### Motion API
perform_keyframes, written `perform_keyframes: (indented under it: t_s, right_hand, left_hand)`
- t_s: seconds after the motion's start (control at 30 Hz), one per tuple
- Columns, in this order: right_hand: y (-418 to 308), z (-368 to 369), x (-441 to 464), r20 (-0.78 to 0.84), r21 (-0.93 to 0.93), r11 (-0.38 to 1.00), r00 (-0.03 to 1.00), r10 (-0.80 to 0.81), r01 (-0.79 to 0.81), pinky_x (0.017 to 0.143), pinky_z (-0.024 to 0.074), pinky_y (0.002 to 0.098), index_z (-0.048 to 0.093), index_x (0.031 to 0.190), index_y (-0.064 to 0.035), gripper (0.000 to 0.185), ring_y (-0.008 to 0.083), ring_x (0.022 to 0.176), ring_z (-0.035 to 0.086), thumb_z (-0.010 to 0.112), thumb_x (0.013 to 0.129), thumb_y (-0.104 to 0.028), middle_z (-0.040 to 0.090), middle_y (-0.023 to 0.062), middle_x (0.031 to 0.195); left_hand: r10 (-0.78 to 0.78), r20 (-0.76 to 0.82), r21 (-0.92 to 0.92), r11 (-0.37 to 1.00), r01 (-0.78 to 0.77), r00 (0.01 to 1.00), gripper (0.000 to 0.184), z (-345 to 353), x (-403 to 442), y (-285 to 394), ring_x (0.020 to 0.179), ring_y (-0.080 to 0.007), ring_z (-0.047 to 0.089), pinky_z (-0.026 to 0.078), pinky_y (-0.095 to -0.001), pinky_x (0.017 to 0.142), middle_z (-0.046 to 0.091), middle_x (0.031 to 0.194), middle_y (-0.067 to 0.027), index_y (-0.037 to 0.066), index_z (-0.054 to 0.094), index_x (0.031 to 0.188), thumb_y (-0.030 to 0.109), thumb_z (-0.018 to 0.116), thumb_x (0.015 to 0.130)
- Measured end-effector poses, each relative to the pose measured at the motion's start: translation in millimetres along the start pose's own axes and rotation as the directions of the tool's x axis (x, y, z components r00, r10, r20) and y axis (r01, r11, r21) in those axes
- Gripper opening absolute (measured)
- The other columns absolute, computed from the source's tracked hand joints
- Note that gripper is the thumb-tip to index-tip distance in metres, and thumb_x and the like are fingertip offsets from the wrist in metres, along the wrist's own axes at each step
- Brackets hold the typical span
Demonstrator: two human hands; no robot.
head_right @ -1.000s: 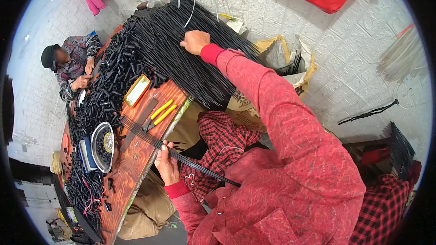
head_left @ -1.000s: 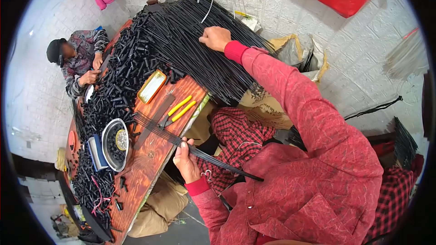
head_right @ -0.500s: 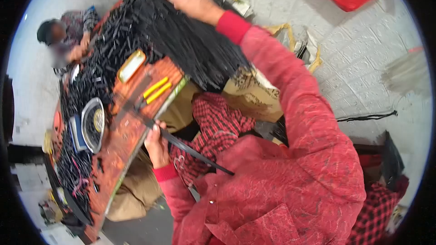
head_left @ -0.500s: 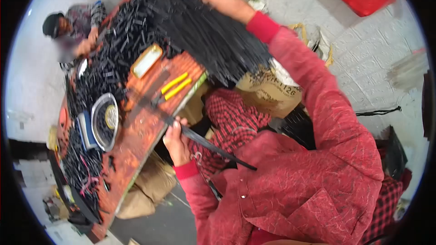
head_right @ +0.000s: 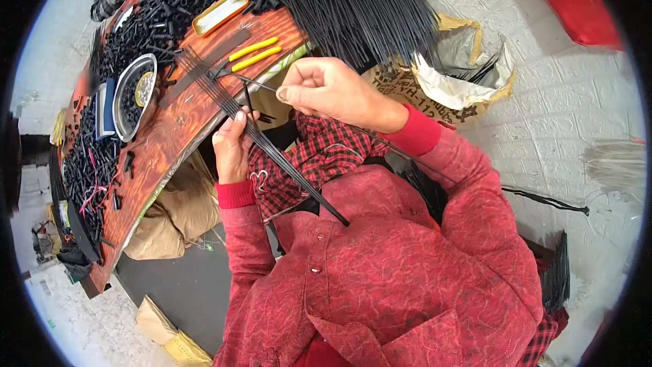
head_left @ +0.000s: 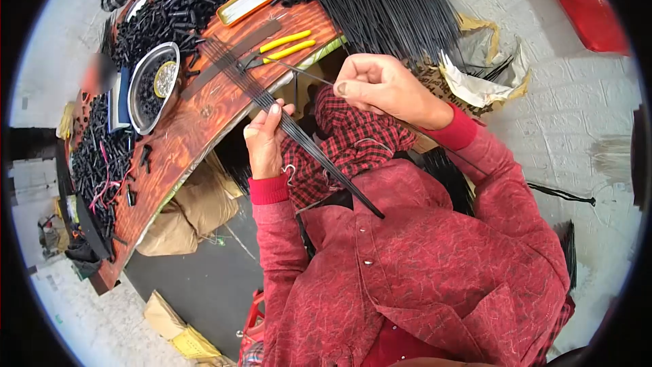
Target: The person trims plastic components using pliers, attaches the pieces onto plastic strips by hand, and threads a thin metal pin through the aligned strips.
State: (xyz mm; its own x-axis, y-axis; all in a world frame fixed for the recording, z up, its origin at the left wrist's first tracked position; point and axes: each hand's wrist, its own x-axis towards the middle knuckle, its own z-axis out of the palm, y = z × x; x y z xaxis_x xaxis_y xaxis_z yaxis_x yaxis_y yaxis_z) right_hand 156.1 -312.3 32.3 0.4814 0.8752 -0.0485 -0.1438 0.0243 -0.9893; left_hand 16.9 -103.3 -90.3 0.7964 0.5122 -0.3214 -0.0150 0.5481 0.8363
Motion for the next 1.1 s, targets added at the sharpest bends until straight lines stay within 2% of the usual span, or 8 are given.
perform_keyframes:
  t_s: [0.13, 0.27, 0.4, 0.73, 0.8, 0.9, 0.97, 1.1]
  right_hand:
    - [28, 7, 10, -0.041, -0.163, 0.985, 0.997, -0.059, 0.051, 0.049, 0.036, 0.0177, 0.061, 0.091, -0.004, 0.017, 0.0013, 0.058, 0.047, 0.062, 0.096, -0.02, 0.057, -0.0031, 0.072]
    - [-20, -7, 0, -0.008, 0.099, 0.995, 1.0, 0.01, -0.01, 0.042, 0.028, 0.0175, 0.06, 0.094, -0.0016, 0.02, 0.0007, 0.049, 0.036, 0.06, 0.095, -0.021, 0.048, -0.0034, 0.063]
    - [-67, -18, -25, -0.018, 0.131, 0.99, 0.999, -0.042, 0.044, 0.042, 0.0253, 0.0162, 0.057, 0.091, -0.0022, 0.023, -0.0003, 0.049, 0.035, 0.061, 0.095, -0.024, 0.048, -0.0035, 0.063]
    - [87, 33, 23, -0.19, -0.152, 0.988, 0.982, -0.019, -0.01, 0.058, 0.0451, 0.0215, 0.06, 0.09, -0.0017, 0.011, 0.0047, 0.066, 0.055, 0.064, 0.094, -0.012, 0.059, -0.0025, 0.074]
    - [119, 47, 41, -0.263, -0.251, 0.968, 0.963, -0.056, -0.012, 0.059, 0.0507, 0.0292, 0.064, 0.089, 0.0009, 0.02, 0.0103, 0.066, 0.063, 0.069, 0.089, -0.018, 0.068, 0.0083, 0.072]
    - [145, 56, 60, -0.291, -0.294, 0.955, 0.949, -0.123, 0.034, 0.059, 0.0505, 0.0302, 0.063, 0.089, 0.0016, 0.021, 0.0109, 0.066, 0.063, 0.068, 0.089, -0.018, 0.066, 0.009, 0.071]
    - [145, 61, 63, -0.261, -0.249, 0.967, 0.957, -0.122, 0.055, 0.056, 0.0438, 0.0227, 0.058, 0.087, -0.0009, 0.013, 0.0017, 0.069, 0.051, 0.062, 0.095, -0.01, 0.058, -0.0033, 0.074]
    - [146, 60, 69, -0.222, -0.275, 0.96, 0.968, -0.119, 0.055, 0.058, 0.0436, 0.0225, 0.057, 0.088, -0.0008, 0.013, 0.0017, 0.072, 0.05, 0.06, 0.096, -0.011, 0.058, -0.0027, 0.076]
  left_hand:
    - [0.086, 0.04, -0.032, 0.996, -0.084, 0.996, 0.028, -3, 3, -6, 0.091, -0.0203, 0.069, 0.053, -0.0266, 0.078, 0.068, 0.098, -0.0099, -0.01, 0.063, 0.109, 0.012, 0.067, 0.092]
    - [0.033, 0.051, 0.046, 0.998, -0.035, 0.998, 0.029, -6, 2, -2, 0.085, -0.0161, 0.068, 0.053, -0.0243, 0.075, 0.071, 0.097, -0.0125, -0.006, 0.064, 0.111, 0.017, 0.067, 0.093]
    - [-0.004, 0.015, 0.064, 0.998, 0.003, 1.0, 0.029, 0, 0, 2, 0.081, -0.0134, 0.067, 0.054, -0.0245, 0.071, 0.072, 0.096, -0.0142, -0.004, 0.064, 0.111, 0.019, 0.067, 0.093]
    - [0.014, 0.039, 0.043, 0.999, -0.016, 0.999, 0.028, -2, 3, -2, 0.083, -0.0143, 0.068, 0.057, -0.0278, 0.07, 0.071, 0.097, -0.0119, -0.003, 0.065, 0.11, 0.019, 0.067, 0.093]
    - [0.025, 0.053, 0.019, 0.999, -0.026, 0.998, 0.028, -2, 6, -5, 0.084, -0.0148, 0.068, 0.057, -0.0284, 0.071, 0.071, 0.098, -0.0115, -0.003, 0.066, 0.11, 0.019, 0.066, 0.093]
    - [0.033, 0.035, -0.012, 0.999, -0.032, 0.999, 0.028, -1, 6, -4, 0.086, -0.0151, 0.068, 0.057, -0.0292, 0.074, 0.071, 0.1, -0.0105, -0.003, 0.066, 0.11, 0.019, 0.066, 0.093]
    - [0.027, -0.004, -0.024, 0.999, -0.028, 1.0, 0.028, -1, 6, -2, 0.086, -0.0151, 0.068, 0.057, -0.0293, 0.075, 0.07, 0.101, -0.0098, -0.003, 0.067, 0.11, 0.019, 0.066, 0.093]
    - [0.017, -0.016, 0.009, 1.0, -0.016, 1.0, 0.028, 3, 10, 4, 0.087, -0.0138, 0.067, 0.056, -0.0268, 0.077, 0.07, 0.101, -0.0082, -0.003, 0.066, 0.113, 0.019, 0.065, 0.094]
